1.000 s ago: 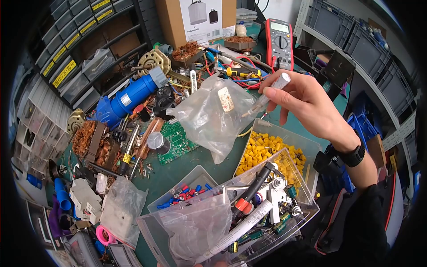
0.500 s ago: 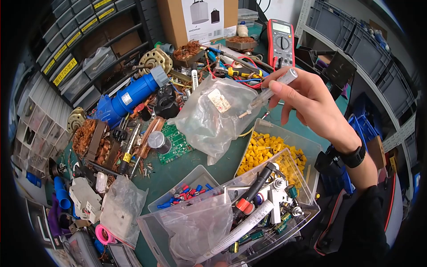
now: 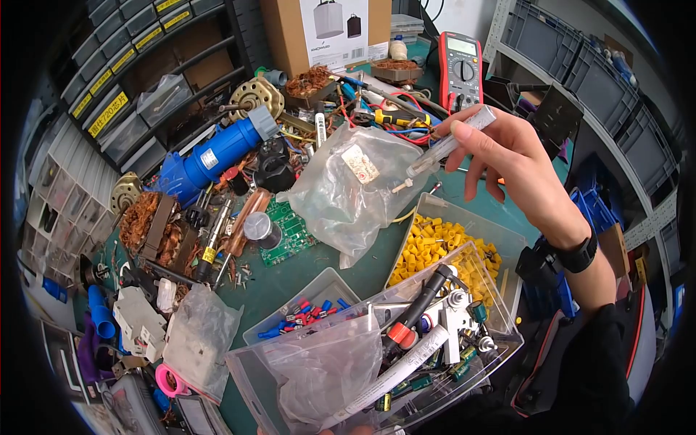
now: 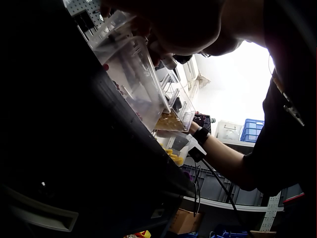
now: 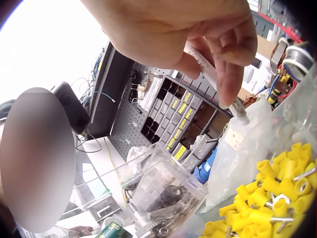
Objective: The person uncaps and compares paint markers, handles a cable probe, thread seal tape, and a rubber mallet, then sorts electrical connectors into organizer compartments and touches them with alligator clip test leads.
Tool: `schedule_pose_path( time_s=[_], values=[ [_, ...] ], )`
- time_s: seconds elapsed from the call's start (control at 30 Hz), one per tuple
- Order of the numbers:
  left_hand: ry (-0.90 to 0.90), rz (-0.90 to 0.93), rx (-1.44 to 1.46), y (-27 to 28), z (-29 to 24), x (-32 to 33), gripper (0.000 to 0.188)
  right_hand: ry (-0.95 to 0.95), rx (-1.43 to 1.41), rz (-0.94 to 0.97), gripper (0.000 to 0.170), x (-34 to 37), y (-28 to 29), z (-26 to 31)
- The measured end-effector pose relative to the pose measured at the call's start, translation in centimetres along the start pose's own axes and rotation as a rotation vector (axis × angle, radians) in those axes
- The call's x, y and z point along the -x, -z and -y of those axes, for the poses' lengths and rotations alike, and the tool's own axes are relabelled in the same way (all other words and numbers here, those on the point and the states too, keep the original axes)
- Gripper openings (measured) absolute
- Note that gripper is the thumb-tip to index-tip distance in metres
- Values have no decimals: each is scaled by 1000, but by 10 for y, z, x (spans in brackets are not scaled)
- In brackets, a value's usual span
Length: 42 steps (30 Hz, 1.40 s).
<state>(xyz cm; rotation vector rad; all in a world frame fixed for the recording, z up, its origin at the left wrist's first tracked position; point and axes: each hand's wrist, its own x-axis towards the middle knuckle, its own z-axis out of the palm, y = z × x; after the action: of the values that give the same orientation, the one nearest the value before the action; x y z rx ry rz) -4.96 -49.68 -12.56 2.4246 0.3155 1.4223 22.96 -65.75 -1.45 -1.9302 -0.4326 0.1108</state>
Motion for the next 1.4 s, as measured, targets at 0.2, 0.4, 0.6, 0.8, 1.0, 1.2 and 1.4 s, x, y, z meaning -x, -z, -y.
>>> schedule_pose_path(
  time_s=[0.2, 0.4, 0.6, 0.8, 1.0, 1.2, 1.4],
  values=[
    [11, 29, -5, 4, 0, 1, 33, -62, -11, -3, 36, -2, 9, -5],
    [34, 62, -1, 6, -1, 4, 32, -140, -85, 59, 37, -4, 13, -11],
    [22, 54, -9, 6, -1, 2, 34, -247, -224, 94, 38, -7, 18, -27],
    [10, 86, -12, 7, -1, -2, 33, -350, -398, 131, 35, -11, 23, -41],
    [25, 28, 8, 4, -2, 0, 34, -432, -450, 121, 30, -14, 21, -49],
    [15, 70, 16, 0, 5, -5, 32, -421, -412, 123, 27, -17, 25, -55],
    [-303, -123, 74, -15, 20, -9, 37, -453, -477, 126, 26, -21, 25, -59]
  ],
)
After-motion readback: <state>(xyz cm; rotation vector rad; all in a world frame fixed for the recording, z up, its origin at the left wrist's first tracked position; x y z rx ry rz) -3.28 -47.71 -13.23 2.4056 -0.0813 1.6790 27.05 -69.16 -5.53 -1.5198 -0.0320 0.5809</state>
